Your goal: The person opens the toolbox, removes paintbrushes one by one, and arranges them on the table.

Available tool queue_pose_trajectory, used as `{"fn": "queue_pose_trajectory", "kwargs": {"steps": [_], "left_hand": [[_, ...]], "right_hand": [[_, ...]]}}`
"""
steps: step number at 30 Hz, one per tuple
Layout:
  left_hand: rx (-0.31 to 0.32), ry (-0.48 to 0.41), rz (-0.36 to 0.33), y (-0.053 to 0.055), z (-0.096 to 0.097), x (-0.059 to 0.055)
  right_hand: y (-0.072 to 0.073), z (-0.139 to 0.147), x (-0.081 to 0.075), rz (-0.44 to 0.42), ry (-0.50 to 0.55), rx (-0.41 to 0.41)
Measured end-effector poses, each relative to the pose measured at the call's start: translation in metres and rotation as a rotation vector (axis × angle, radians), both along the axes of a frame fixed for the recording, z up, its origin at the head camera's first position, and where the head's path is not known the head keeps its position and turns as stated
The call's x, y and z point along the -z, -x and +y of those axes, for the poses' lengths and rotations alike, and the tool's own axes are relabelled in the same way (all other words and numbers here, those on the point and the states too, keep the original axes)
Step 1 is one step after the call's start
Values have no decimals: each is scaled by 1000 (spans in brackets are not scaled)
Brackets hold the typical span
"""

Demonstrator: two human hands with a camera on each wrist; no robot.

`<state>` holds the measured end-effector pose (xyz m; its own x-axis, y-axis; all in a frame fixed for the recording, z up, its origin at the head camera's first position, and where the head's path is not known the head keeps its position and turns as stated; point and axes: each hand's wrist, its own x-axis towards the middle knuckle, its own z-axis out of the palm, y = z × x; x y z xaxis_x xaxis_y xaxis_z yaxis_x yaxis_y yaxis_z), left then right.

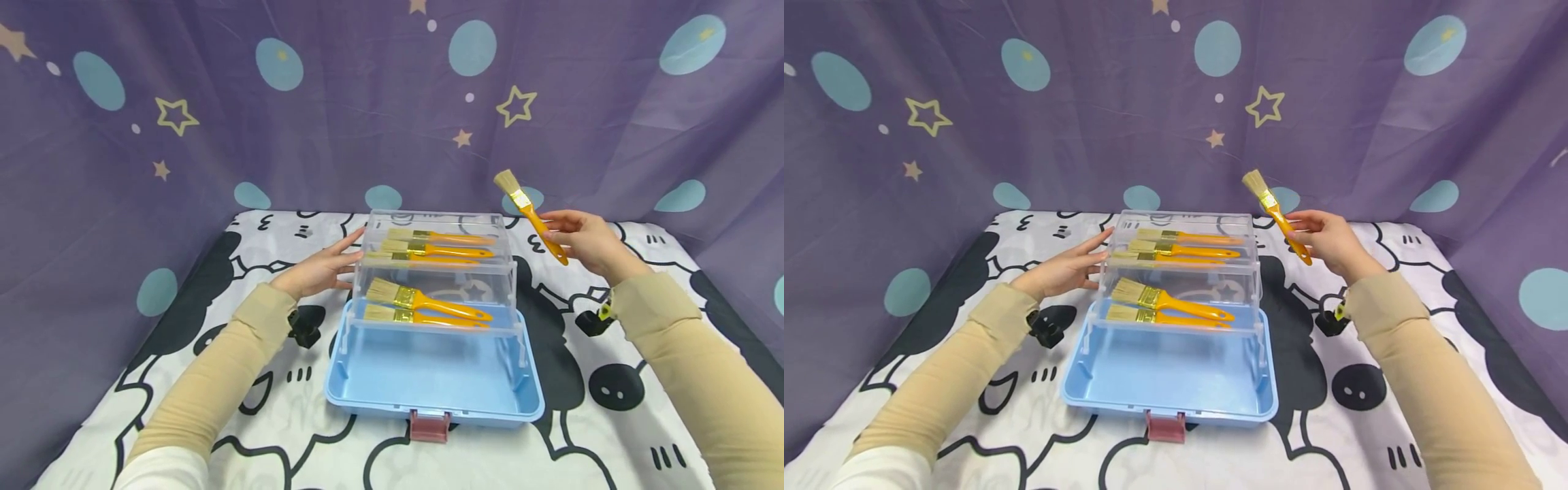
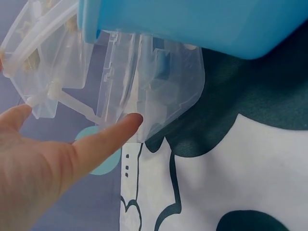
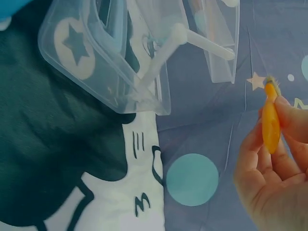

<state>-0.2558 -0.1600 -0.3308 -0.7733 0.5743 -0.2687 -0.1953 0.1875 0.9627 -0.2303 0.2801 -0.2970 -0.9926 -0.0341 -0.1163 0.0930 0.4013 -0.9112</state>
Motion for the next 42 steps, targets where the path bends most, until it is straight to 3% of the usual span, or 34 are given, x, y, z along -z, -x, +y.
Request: {"fn": "queue_pose_trajectory", "kwargs": {"steps": [8, 14, 22, 33, 42], "left_hand": [[6, 47, 22, 2, -2, -3], [20, 104, 42, 2, -2, -10], [5, 110, 21, 0, 0, -15], [-24, 115, -3, 0, 0, -11], [-21, 113, 5, -1, -1, -11]], "right_hand": [[-6, 5, 9, -119, 150, 1], [-11, 15, 18, -196, 206, -2], [-20, 29, 36, -269, 219, -17], [-26, 34, 63, -318, 204, -3], [-28, 29, 72, -330, 138, -8]]}}
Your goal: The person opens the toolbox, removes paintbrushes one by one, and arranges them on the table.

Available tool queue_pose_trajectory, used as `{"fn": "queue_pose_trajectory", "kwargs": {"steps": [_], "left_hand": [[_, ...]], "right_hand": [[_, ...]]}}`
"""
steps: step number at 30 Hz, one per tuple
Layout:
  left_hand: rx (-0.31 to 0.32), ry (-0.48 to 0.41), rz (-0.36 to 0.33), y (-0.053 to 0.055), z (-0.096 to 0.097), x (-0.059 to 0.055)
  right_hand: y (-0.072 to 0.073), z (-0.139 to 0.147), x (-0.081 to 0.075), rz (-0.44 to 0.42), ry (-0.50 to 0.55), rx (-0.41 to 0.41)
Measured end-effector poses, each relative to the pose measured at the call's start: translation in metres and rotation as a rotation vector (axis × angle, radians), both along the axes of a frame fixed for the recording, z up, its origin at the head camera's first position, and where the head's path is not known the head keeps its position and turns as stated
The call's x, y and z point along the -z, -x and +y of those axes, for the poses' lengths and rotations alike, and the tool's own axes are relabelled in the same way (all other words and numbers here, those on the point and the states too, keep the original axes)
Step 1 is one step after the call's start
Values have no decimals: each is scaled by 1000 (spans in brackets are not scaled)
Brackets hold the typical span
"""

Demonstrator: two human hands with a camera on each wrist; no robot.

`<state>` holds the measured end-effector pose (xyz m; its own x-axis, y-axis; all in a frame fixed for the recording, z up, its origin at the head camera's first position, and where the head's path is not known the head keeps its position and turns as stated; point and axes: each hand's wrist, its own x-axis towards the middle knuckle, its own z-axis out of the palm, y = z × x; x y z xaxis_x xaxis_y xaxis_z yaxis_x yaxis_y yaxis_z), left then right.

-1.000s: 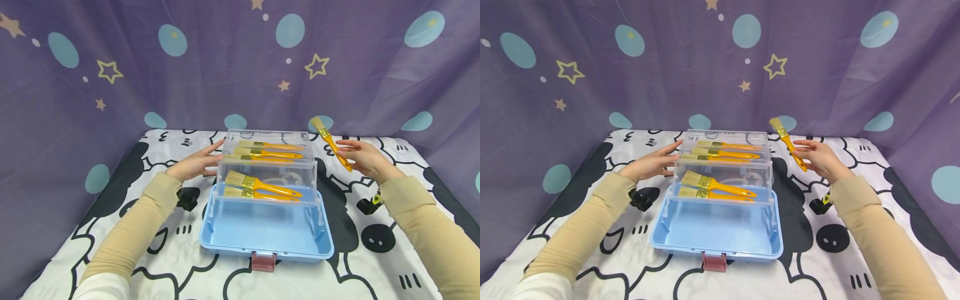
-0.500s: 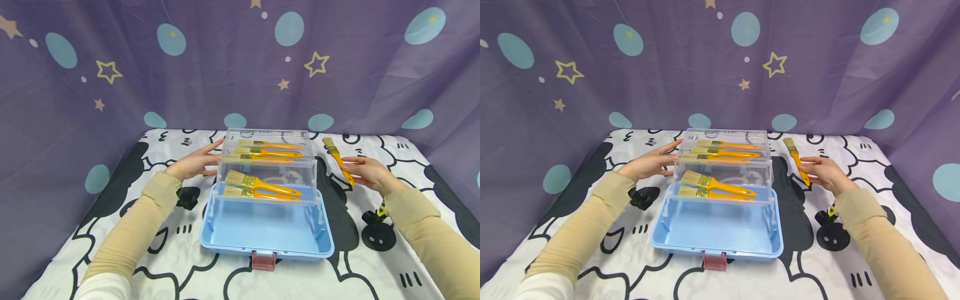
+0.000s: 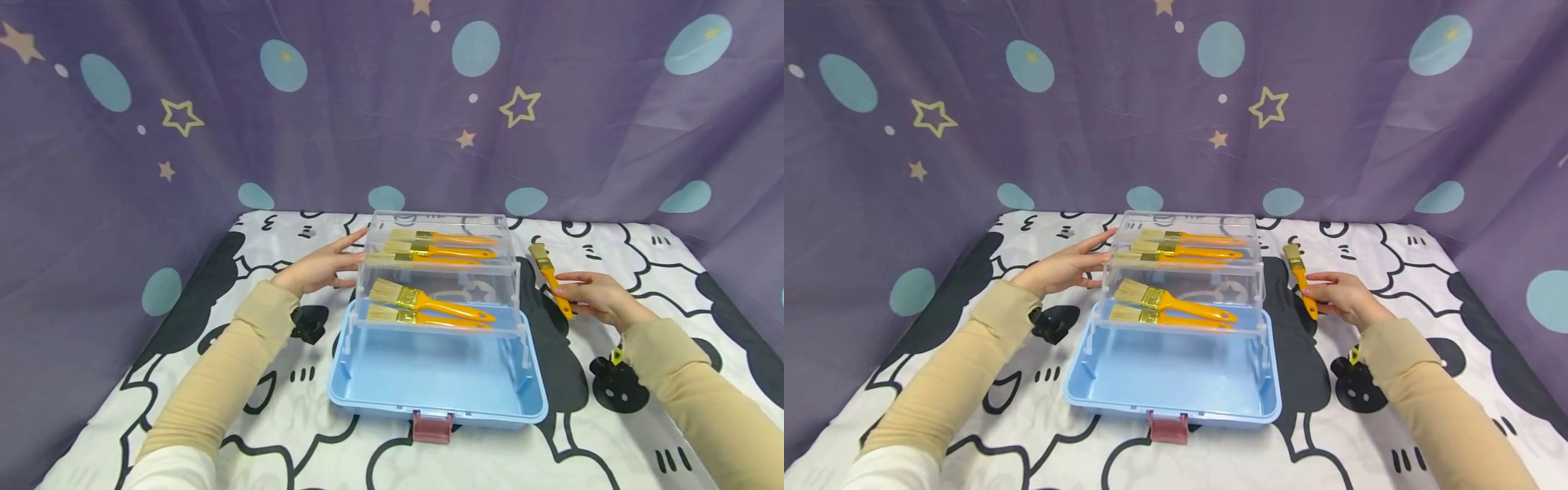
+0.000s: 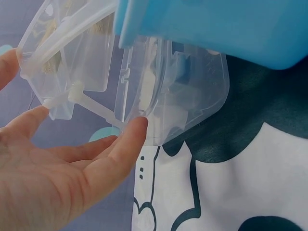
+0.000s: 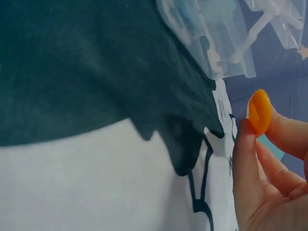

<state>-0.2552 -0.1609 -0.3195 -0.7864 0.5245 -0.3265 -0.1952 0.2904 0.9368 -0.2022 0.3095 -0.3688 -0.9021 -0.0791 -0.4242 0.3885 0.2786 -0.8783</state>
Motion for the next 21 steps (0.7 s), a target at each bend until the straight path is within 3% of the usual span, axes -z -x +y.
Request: {"fn": "queue_pose_trajectory", "kwargs": {"steps": [21], "left_hand": [[-5, 5, -5, 1, 0, 0]], "right_hand": [[0, -1, 19, -53, -11, 11]]}}
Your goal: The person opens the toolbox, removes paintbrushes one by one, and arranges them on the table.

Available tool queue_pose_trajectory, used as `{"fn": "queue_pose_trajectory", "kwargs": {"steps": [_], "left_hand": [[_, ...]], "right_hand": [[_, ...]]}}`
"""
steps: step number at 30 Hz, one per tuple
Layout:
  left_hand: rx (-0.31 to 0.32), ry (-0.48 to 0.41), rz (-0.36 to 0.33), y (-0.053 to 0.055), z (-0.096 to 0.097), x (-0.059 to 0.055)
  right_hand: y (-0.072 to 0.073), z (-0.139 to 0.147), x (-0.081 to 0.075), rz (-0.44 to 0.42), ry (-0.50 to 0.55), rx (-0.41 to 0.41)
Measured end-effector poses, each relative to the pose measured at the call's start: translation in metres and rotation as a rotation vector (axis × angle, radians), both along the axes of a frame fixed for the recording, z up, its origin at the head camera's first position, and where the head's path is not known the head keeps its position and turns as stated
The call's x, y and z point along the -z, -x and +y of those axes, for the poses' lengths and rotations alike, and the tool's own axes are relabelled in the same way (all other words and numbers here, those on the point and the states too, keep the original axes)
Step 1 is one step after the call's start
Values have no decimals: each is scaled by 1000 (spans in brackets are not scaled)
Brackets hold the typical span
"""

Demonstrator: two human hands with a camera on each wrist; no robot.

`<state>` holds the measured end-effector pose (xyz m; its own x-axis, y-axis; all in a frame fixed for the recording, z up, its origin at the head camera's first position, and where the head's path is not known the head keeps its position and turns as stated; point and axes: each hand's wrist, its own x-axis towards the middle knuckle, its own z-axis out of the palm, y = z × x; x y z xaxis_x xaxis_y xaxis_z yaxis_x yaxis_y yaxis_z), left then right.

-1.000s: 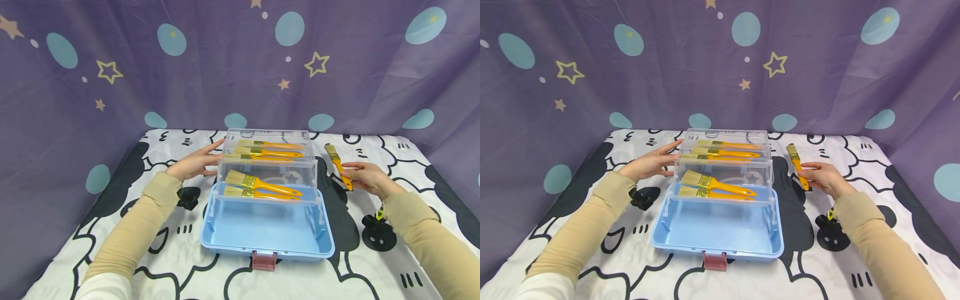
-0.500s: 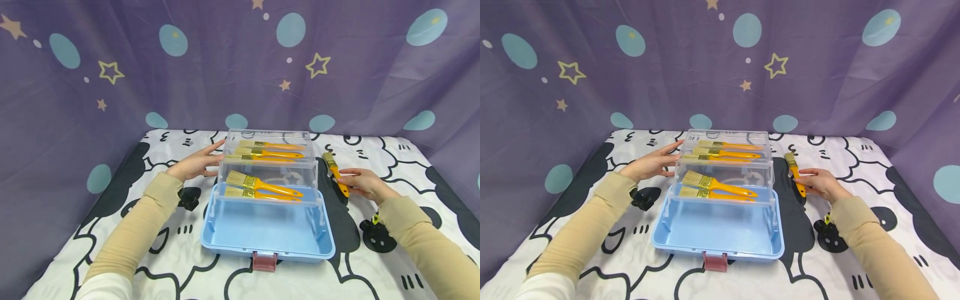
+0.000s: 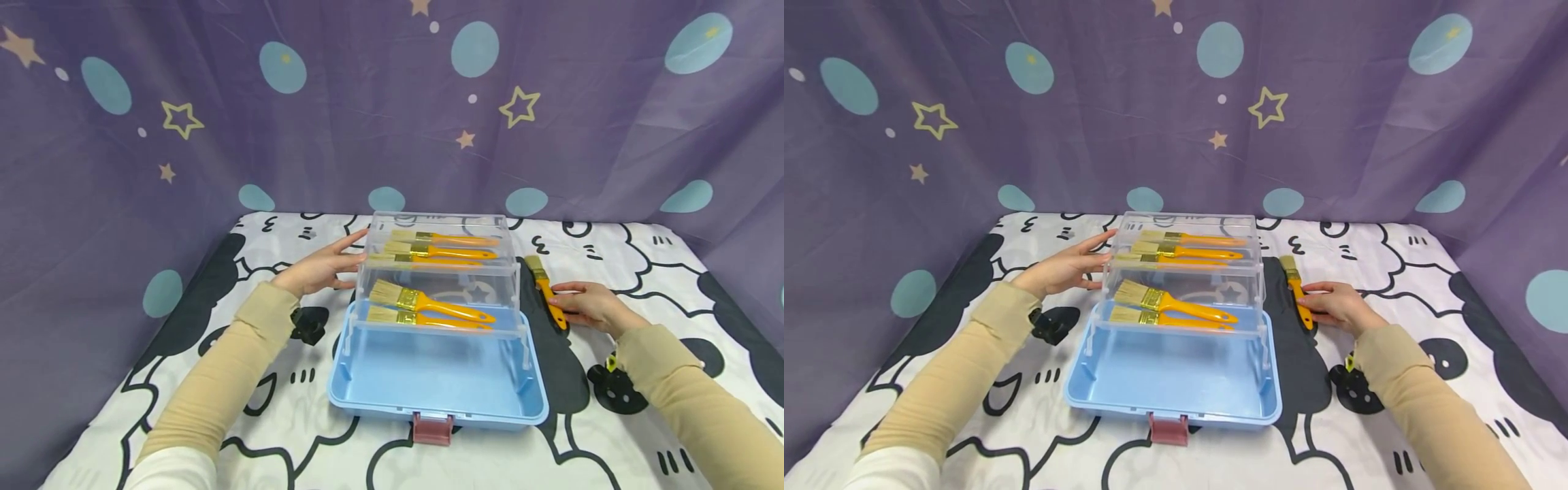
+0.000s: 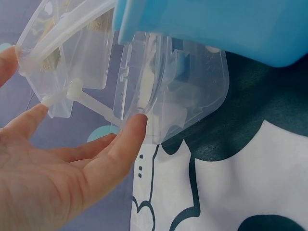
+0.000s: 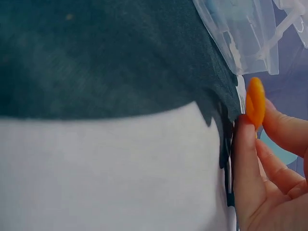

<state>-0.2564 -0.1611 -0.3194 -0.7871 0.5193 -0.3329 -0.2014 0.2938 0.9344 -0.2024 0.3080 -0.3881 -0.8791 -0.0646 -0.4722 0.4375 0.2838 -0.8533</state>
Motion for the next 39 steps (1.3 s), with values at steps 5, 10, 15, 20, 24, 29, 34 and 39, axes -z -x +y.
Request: {"fn": "queue_pose_trajectory", "kwargs": {"steps": [5, 10, 15, 20, 24, 29, 34, 39], "left_hand": [[-7, -3, -4, 0, 0, 0], [-6, 1, -2, -1, 0, 0], [-5, 3, 0, -1, 0, 0], [-10, -4, -2, -1, 1, 1], [-23, -8, -8, 0, 1, 2], [-32, -12, -15, 1, 1, 2], [-24, -20, -11, 1, 1, 2], [-33, -18, -19, 2, 2, 2]], "right_hand": [[0, 0, -1, -10, -30, -9], [-1, 0, -1, -3, -55, -23], [0, 0, -1, 23, -137, -35], [2, -1, 0, 26, -214, -30], [3, -2, 1, 39, -282, -34], [3, -2, 0, 64, -317, -41], [2, -1, -2, 70, -312, -43], [3, -2, -1, 64, -323, -42]]}}
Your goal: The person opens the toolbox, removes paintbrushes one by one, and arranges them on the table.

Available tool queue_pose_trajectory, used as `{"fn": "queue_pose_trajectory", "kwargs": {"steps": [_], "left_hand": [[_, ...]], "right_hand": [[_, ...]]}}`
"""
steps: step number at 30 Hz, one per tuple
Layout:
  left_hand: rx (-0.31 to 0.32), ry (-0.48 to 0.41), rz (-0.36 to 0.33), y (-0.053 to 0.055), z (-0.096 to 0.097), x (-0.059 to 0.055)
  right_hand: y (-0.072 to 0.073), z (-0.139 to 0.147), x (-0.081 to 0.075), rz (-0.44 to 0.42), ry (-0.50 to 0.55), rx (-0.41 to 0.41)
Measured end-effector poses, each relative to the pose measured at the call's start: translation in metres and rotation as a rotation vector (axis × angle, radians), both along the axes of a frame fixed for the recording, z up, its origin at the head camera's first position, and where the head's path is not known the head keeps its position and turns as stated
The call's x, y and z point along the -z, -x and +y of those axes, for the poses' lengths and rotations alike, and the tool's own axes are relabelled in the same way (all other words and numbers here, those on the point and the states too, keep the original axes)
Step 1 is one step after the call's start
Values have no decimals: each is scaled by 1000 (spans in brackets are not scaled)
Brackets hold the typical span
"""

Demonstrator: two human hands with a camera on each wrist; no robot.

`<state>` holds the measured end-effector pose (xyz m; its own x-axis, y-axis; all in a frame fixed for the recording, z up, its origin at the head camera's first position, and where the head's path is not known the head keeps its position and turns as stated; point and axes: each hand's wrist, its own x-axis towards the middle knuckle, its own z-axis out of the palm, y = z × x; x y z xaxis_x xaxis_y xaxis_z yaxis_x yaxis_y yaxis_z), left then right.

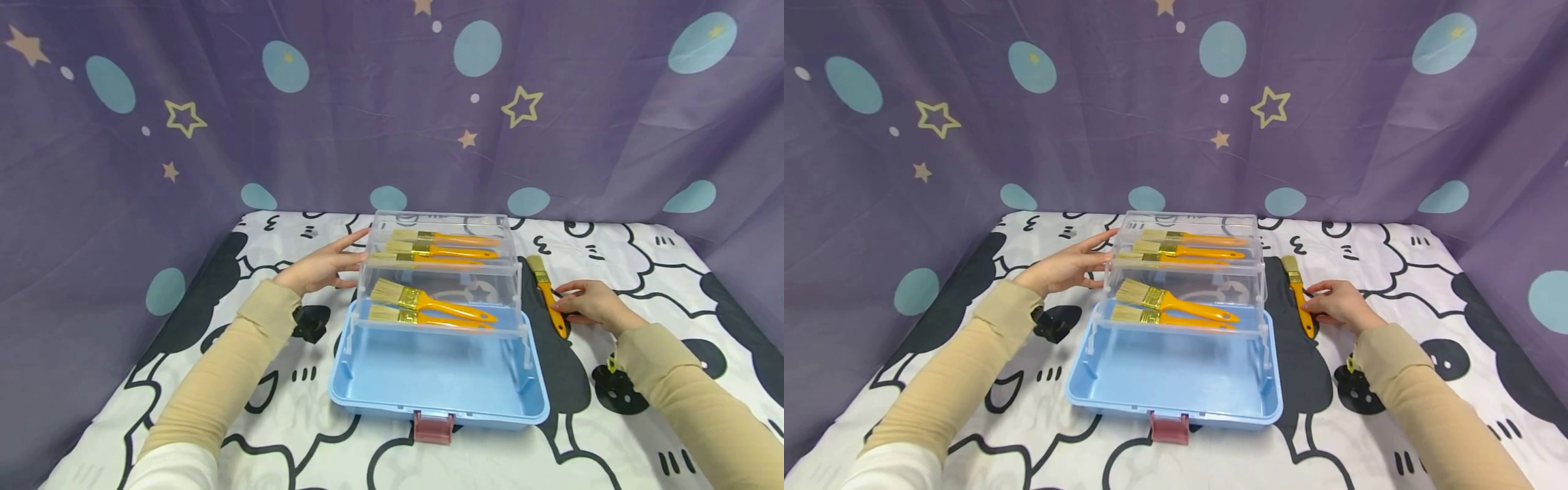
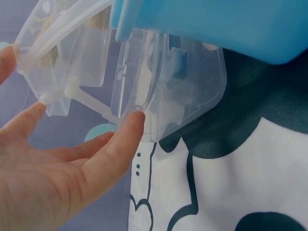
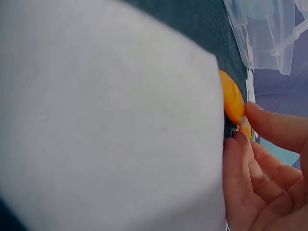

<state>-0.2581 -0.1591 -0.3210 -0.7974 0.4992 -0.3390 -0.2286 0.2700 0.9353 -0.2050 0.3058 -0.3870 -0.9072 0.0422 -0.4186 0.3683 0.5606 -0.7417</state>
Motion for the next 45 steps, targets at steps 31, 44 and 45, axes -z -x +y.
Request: {"fn": "queue_pose_trajectory", "kwargs": {"steps": [31, 44, 45], "left_hand": [[5, 2, 3, -1, -1, -1], [7, -2, 0, -1, -1, -1], [7, -2, 0, -1, -1, -1]], "right_hand": [[2, 1, -27, 116, 11, -90], [6, -10, -44, 168, 69, -109], [6, -11, -46, 171, 72, -109]]}}
